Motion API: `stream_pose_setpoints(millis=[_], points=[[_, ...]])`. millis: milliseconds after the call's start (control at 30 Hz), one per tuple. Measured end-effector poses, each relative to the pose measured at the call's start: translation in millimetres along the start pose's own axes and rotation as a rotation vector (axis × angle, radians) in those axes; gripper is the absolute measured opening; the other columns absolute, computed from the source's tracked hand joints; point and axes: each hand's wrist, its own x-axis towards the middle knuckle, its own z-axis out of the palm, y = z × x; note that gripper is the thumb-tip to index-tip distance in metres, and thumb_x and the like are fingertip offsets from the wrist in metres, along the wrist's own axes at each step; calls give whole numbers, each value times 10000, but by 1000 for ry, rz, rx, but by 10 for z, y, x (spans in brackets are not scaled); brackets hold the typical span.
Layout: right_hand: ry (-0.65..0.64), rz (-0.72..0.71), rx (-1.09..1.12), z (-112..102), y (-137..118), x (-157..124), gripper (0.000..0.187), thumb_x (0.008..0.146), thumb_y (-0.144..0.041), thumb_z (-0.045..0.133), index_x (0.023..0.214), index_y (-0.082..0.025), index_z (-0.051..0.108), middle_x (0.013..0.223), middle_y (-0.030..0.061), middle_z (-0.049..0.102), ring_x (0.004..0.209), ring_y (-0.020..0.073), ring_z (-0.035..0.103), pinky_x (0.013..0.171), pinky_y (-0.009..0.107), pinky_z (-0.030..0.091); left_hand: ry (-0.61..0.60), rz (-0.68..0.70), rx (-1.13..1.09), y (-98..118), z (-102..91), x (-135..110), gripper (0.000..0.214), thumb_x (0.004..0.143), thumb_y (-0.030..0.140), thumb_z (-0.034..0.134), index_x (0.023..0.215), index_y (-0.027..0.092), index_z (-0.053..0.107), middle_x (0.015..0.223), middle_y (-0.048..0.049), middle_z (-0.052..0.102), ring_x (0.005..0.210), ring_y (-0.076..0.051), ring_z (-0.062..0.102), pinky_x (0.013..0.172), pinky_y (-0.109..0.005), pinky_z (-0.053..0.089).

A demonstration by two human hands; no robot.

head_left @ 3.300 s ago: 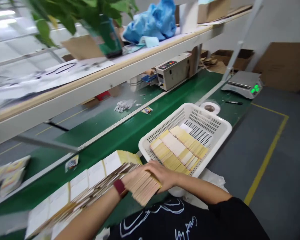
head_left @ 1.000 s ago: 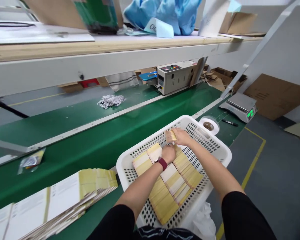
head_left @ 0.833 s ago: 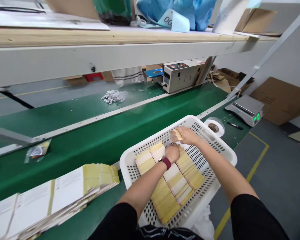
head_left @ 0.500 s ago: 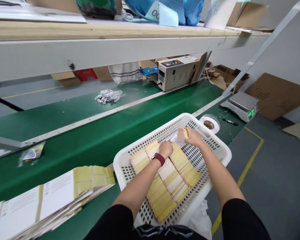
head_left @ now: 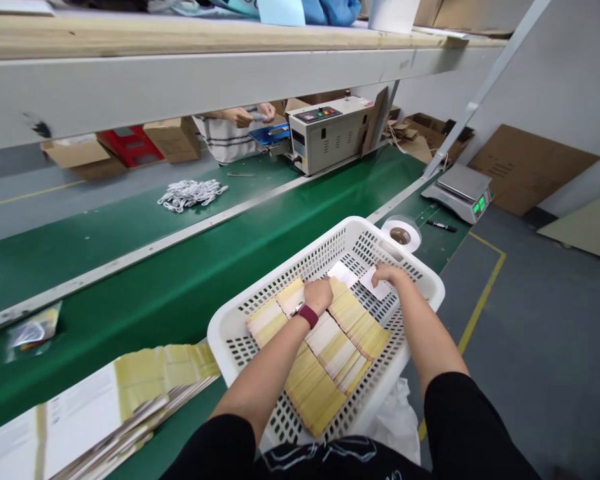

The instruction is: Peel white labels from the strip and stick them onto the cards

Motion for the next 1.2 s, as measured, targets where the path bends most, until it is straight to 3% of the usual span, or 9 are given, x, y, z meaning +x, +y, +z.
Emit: stream_pose_setpoints(millis=[100, 233, 433, 533, 600, 700, 833, 1067, 1200], points=[[-25, 124, -142, 103, -132, -55, 437, 849, -358, 644, 1223, -152, 548, 1215, 108, 599, 1085, 240, 602, 911, 470, 518, -6, -8, 5, 20, -20, -24, 370, 919, 382, 565, 1200, 142, 541, 1166, -88, 594, 1017, -192, 610, 882, -404, 542], [94, 161, -284, 364, -277, -259, 934, 645, -246, 789, 1440, -140, 313, 1415, 239, 419, 1330, 388, 395, 980, 616, 403, -10, 8, 5, 21, -18, -51, 366, 918, 380, 569, 1191, 137, 547, 1168, -90, 594, 1024, -194, 608, 887, -405, 540], [232, 88, -391, 526, -278, -604, 1216, 588, -301, 818, 1517, -192, 43, 1579, 215, 138, 1443, 380, 153, 1074, 631, 272, 5, 53, 8, -41, -8, -53, 355, 914, 377, 574, 1179, 142, 557, 1196, -91, 585, 1078, -211, 589, 927, -435, 520], [270, 49, -408, 530, -254, -742, 1061, 697, -327, 730, 1510, -137, 76, 1545, 225, 227, 1431, 356, 181, 1103, 608, 235, 7, 50, 5, -93, -44, -40, 352, 914, 378, 573, 1183, 152, 555, 1207, -88, 582, 1089, -215, 584, 932, -444, 517], [267, 56, -402, 546, -236, -799, 876, 774, -294, 638, 1488, -100, 169, 1456, 243, 364, 1370, 347, 305, 1081, 577, 288, -9, 50, -7, -121, -74, -26, 350, 916, 378, 571, 1183, 152, 554, 1190, -85, 590, 1066, -209, 593, 917, -436, 524], [247, 103, -382, 575, -214, -814, 734, 776, -285, 621, 1420, -104, 317, 1341, 234, 468, 1275, 343, 427, 996, 521, 400, -37, 41, -30, -153, -118, 3, 361, 917, 384, 569, 1188, 147, 550, 1174, -85, 594, 1038, -199, 603, 900, -421, 533], [268, 129, -381, 603, -219, -763, 689, 694, -315, 716, 1299, -151, 430, 1343, 199, 441, 1286, 337, 398, 967, 493, 427, -83, 47, -47, -180, -155, 44, 352, 917, 382, 569, 1178, 146, 556, 1176, -85, 593, 1040, -198, 602, 901, -417, 533], [263, 148, -373, 610, -231, -769, 740, 639, -320, 774, 1265, -155, 417, 1292, 194, 479, 1253, 355, 427, 973, 537, 403, -126, 54, -45, -175, -155, 60, 352, 916, 380, 571, 1179, 146, 556, 1180, -87, 592, 1046, -200, 600, 902, -419, 532], [213, 105, -356, 621, -234, -805, 640, 704, -325, 727, 1240, -131, 438, 1292, 209, 492, 1253, 339, 447, 942, 467, 443, -138, 55, -52, -181, -178, 68, 357, 915, 381, 572, 1180, 142, 555, 1179, -89, 591, 1043, -199, 601, 901, -416, 533]])
